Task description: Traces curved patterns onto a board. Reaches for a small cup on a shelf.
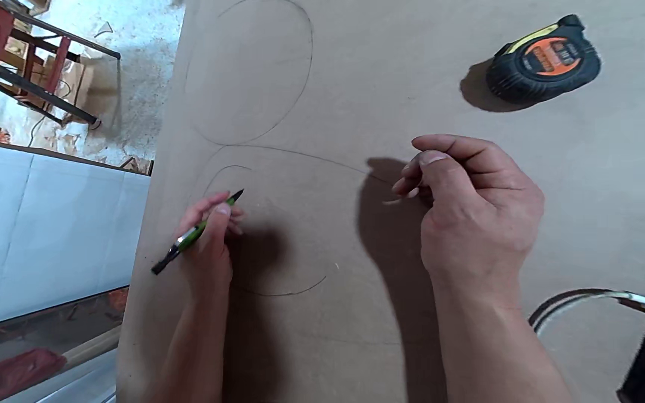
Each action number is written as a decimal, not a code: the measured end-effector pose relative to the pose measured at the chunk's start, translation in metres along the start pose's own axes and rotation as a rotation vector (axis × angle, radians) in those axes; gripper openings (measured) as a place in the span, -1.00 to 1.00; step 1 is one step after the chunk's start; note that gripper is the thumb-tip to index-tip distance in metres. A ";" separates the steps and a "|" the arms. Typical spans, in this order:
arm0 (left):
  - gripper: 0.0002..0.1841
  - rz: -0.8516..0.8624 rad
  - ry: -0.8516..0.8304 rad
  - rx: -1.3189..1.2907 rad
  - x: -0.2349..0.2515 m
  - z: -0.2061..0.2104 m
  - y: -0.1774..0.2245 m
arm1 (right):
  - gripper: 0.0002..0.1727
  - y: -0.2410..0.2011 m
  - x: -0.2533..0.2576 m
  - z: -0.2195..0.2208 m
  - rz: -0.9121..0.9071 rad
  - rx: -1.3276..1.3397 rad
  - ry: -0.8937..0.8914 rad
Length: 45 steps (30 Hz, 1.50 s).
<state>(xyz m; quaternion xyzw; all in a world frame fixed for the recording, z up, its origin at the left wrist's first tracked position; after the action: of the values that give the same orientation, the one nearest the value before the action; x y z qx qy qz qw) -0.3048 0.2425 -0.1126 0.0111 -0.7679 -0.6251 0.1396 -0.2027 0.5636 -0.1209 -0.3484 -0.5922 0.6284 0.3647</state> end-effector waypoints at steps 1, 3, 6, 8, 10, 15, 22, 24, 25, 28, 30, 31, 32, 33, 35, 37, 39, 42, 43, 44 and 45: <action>-0.80 -0.007 0.031 0.029 0.007 0.004 0.000 | -0.78 0.000 0.000 0.000 0.000 0.005 -0.003; -0.87 -0.004 0.087 0.044 0.019 0.012 0.000 | -0.78 0.000 0.001 0.000 -0.002 0.016 -0.005; -0.94 0.004 0.135 0.060 0.026 0.023 0.001 | -0.78 0.000 0.001 0.000 -0.011 0.019 -0.002; -0.97 0.001 0.145 0.074 0.028 0.027 0.000 | -0.78 0.000 0.001 0.000 -0.013 0.013 0.001; -0.96 0.012 0.161 0.086 0.028 0.029 0.000 | -0.78 -0.001 0.001 0.000 -0.014 0.018 0.007; -0.93 0.025 0.191 0.099 0.027 0.029 0.001 | -0.77 -0.002 0.000 -0.001 -0.009 -0.008 -0.007; -0.92 0.041 0.182 0.121 0.027 0.030 0.001 | -0.78 0.000 0.001 -0.001 -0.011 0.001 0.008; -0.92 0.049 0.179 0.125 0.027 0.030 0.001 | -0.77 -0.001 0.001 -0.001 -0.012 0.003 0.007; -0.92 0.051 0.176 0.124 0.027 0.030 0.001 | -0.78 -0.001 0.002 -0.001 -0.015 0.003 0.006; -0.91 0.063 0.170 0.129 0.027 0.030 0.003 | -0.77 -0.001 0.001 -0.001 -0.017 0.000 0.006; -0.92 0.068 0.156 0.138 0.027 0.031 0.003 | -0.77 -0.001 0.001 0.000 -0.020 -0.003 0.004; -0.92 0.069 0.153 0.139 0.027 0.031 0.002 | -0.77 -0.001 0.001 0.000 -0.023 -0.005 0.002; -0.91 0.069 0.149 0.139 0.027 0.031 0.002 | -0.77 -0.001 0.001 0.000 -0.026 -0.009 0.001; -0.91 0.071 0.148 0.141 0.027 0.031 0.002 | -0.77 -0.001 0.001 0.000 -0.030 -0.013 0.001; -0.92 0.075 0.146 0.151 0.027 0.031 0.003 | -0.77 -0.001 0.001 0.000 -0.033 -0.020 0.003; -0.92 0.082 0.138 0.154 0.027 0.031 0.003 | -0.77 -0.002 0.001 0.000 -0.032 -0.022 0.000; -0.92 0.092 0.127 0.143 0.027 0.032 0.004 | -0.77 -0.002 0.001 0.001 -0.033 -0.019 -0.002; -0.94 0.098 0.113 0.142 0.026 0.033 0.005 | -0.77 -0.002 0.001 0.000 -0.034 -0.021 -0.004; -0.94 0.100 0.110 0.145 0.026 0.033 0.005 | -0.76 -0.002 0.001 0.000 -0.032 -0.020 -0.003; -0.94 0.099 0.108 0.141 0.026 0.034 0.005 | -0.76 -0.002 0.001 0.000 -0.034 -0.022 -0.002; -0.94 0.100 0.104 0.139 0.026 0.034 0.005 | -0.76 -0.002 0.001 0.000 -0.036 -0.024 -0.004</action>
<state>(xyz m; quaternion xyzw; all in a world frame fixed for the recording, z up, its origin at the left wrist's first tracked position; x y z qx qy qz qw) -0.3366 0.2709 -0.1082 0.0149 -0.8006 -0.5614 0.2091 -0.2033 0.5643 -0.1187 -0.3409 -0.6065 0.6153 0.3705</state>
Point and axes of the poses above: each hand's wrist, its own x-axis towards the middle knuckle, its own z-axis out of the palm, y = z × x, the point moved 9 cm from there along x, towards the middle knuckle, and after that the axes turned 15 degrees about y, right-handed, at the moved point
